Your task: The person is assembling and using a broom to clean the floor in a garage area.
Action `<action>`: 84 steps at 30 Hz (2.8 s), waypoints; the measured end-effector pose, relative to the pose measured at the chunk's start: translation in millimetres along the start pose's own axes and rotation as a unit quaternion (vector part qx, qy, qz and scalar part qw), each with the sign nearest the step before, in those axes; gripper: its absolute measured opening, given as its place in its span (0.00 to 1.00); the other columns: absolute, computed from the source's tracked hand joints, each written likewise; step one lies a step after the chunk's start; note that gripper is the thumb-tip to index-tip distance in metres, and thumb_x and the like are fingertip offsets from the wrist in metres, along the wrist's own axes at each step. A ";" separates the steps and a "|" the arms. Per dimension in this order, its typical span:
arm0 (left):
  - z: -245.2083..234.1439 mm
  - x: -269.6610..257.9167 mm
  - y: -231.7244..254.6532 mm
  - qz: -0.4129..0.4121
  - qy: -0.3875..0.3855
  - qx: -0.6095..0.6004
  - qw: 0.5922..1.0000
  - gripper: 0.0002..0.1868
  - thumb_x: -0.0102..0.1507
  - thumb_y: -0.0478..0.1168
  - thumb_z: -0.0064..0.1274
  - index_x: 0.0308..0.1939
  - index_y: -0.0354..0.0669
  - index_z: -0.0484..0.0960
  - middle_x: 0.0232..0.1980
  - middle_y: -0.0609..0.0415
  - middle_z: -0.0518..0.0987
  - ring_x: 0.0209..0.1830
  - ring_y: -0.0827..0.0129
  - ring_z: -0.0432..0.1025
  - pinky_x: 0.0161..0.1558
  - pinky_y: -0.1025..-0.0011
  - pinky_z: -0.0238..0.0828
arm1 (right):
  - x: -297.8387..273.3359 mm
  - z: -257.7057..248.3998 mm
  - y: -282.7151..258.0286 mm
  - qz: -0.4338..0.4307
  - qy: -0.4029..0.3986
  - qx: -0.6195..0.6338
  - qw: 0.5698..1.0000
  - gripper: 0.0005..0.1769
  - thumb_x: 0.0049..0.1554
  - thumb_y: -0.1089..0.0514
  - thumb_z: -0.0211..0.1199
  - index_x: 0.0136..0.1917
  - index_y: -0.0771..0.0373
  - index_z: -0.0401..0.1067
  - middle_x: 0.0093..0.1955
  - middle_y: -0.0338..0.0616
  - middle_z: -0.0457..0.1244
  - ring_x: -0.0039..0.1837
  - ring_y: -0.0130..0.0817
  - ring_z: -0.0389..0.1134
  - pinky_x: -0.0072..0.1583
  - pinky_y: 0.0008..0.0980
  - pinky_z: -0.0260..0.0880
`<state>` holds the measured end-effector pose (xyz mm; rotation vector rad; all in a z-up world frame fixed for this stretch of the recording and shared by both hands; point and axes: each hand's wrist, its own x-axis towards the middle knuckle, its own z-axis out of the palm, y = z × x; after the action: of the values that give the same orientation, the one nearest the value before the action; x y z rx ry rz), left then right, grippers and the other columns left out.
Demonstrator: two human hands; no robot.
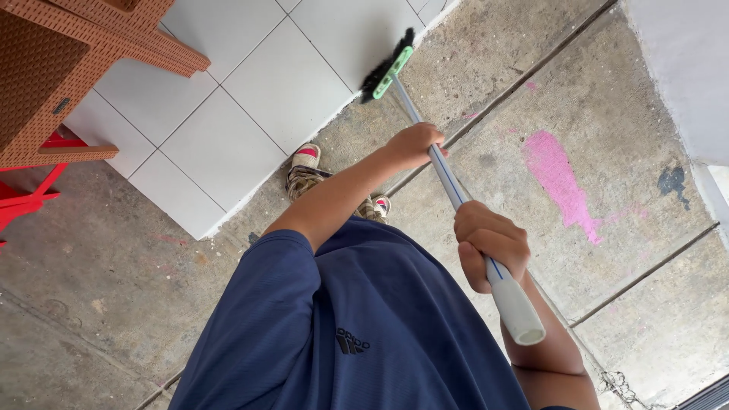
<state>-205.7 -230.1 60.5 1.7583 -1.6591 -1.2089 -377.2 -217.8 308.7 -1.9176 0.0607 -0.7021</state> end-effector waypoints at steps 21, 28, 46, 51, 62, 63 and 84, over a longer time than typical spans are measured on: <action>-118.5 -59.9 -201.2 -0.165 0.154 0.210 0.951 0.04 0.59 0.38 0.62 0.33 0.45 0.82 0.37 0.52 0.78 0.48 0.59 0.73 0.49 0.59 0.75 | 27.9 53.1 145.2 0.113 -0.050 0.055 0.991 0.05 0.60 0.67 0.55 0.47 0.68 0.72 0.58 0.56 0.68 0.71 0.56 0.67 0.71 0.46 0.68; -189.7 -31.7 -305.0 -0.237 0.181 0.260 0.918 0.06 0.57 0.30 0.57 0.34 0.45 0.82 0.45 0.53 0.79 0.56 0.57 0.72 0.56 0.52 0.70 | 109.9 95.6 238.4 0.188 -0.089 0.019 0.978 0.09 0.64 0.60 0.59 0.55 0.64 0.75 0.71 0.58 0.64 0.74 0.55 0.65 0.70 0.47 0.69; -246.7 9.3 -423.5 -0.312 0.255 0.237 0.884 0.13 0.53 0.24 0.59 0.37 0.43 0.80 0.57 0.52 0.76 0.67 0.50 0.66 0.41 0.65 0.78 | 204.7 128.3 346.7 0.237 -0.155 -0.009 0.959 0.18 0.61 0.48 0.66 0.55 0.64 0.75 0.74 0.59 0.61 0.74 0.54 0.66 0.68 0.42 0.72; -243.8 10.4 -353.9 -0.273 0.209 0.236 0.909 0.15 0.62 0.49 0.63 0.42 0.43 0.81 0.53 0.54 0.78 0.61 0.50 0.67 0.47 0.58 0.73 | 199.2 84.7 312.4 0.167 -0.161 -0.037 0.972 0.13 0.62 0.52 0.65 0.47 0.65 0.75 0.67 0.58 0.64 0.68 0.50 0.68 0.64 0.41 0.72; -116.8 72.8 -193.0 -0.202 0.224 0.099 0.948 0.18 0.66 0.53 0.59 0.34 0.41 0.81 0.37 0.52 0.81 0.50 0.57 0.72 0.52 0.56 0.70 | 133.1 -51.4 229.4 0.082 -0.081 0.080 0.990 0.13 0.60 0.63 0.52 0.34 0.67 0.66 0.43 0.53 0.66 0.56 0.51 0.70 0.68 0.52 0.69; -104.2 82.4 -178.1 -0.170 0.240 0.076 0.953 0.18 0.66 0.52 0.58 0.33 0.41 0.81 0.36 0.51 0.81 0.49 0.58 0.72 0.53 0.56 0.70 | 128.6 -64.7 220.4 0.071 -0.063 0.094 0.991 0.14 0.59 0.63 0.51 0.32 0.68 0.65 0.39 0.53 0.65 0.51 0.47 0.70 0.66 0.51 0.71; -72.7 170.0 -29.7 -0.095 0.196 0.029 0.976 0.17 0.64 0.51 0.60 0.32 0.41 0.79 0.36 0.52 0.77 0.40 0.65 0.71 0.44 0.65 0.73 | 70.5 -176.4 162.3 -0.030 0.059 0.134 0.989 0.14 0.58 0.67 0.48 0.30 0.69 0.61 0.31 0.52 0.59 0.35 0.43 0.62 0.43 0.45 0.65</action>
<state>-146.3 -404.1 25.0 2.0711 -1.3318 -0.8217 -363.3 -460.7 251.8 -1.6264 -0.0175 -0.8223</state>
